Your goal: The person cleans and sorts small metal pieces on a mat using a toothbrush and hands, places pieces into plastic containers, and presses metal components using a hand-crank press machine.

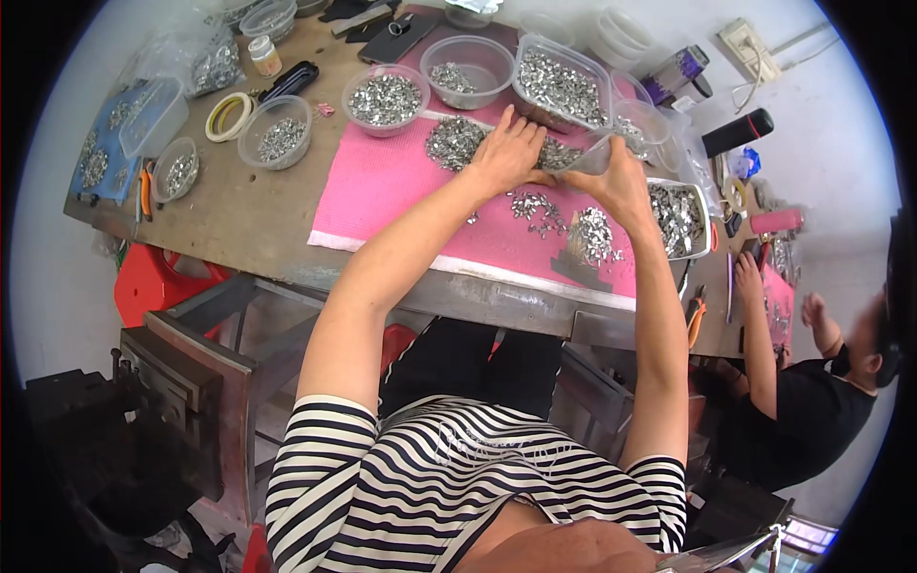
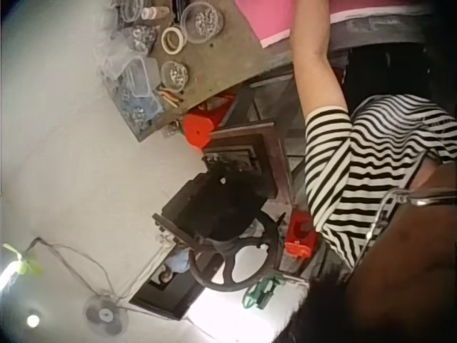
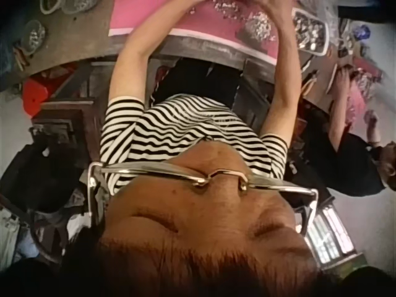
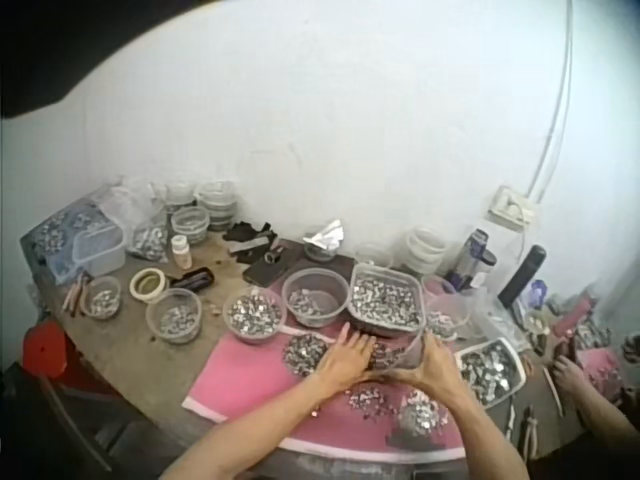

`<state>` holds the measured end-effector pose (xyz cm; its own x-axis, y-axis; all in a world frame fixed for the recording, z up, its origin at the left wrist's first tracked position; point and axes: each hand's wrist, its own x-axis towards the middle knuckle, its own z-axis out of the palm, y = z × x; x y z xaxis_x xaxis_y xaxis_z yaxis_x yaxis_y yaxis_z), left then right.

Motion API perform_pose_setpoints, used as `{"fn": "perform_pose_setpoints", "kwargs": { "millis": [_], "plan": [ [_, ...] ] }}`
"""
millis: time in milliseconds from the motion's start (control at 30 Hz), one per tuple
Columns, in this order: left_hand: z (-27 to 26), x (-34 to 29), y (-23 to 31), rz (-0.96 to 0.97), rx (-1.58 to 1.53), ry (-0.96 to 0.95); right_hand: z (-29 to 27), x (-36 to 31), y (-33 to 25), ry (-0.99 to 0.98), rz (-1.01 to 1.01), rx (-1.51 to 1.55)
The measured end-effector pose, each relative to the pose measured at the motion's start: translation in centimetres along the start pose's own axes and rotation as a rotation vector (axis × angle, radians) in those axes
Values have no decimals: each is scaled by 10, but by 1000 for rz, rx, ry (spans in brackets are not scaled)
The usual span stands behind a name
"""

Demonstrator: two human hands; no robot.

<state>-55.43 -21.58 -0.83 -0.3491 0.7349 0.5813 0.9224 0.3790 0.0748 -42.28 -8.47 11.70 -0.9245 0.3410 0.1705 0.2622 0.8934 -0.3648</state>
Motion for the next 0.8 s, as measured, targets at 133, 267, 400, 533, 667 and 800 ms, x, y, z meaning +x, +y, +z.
{"fn": "perform_pose_setpoints", "kwargs": {
  "millis": [133, 267, 400, 533, 667, 800],
  "plan": [
    [3, 1, 1, 4, 2, 24, 3, -8, 7, -6, 44, 66],
    [2, 3, 1, 8, 5, 47, -2, -15, 9, 19, 68, 137],
    [4, 9, 2, -1, 15, 9, -4, -13, 2, -15, 69, 86],
    [4, 12, 4, 18, -26, 57, -10, -12, 4, 19, 87, 123],
    [5, 11, 1, 42, -31, 99, -8, -9, 6, 35, 45, 123],
    [5, 13, 0, 51, -5, 112, -3, -5, 9, 53, -25, 8]
  ]
}}
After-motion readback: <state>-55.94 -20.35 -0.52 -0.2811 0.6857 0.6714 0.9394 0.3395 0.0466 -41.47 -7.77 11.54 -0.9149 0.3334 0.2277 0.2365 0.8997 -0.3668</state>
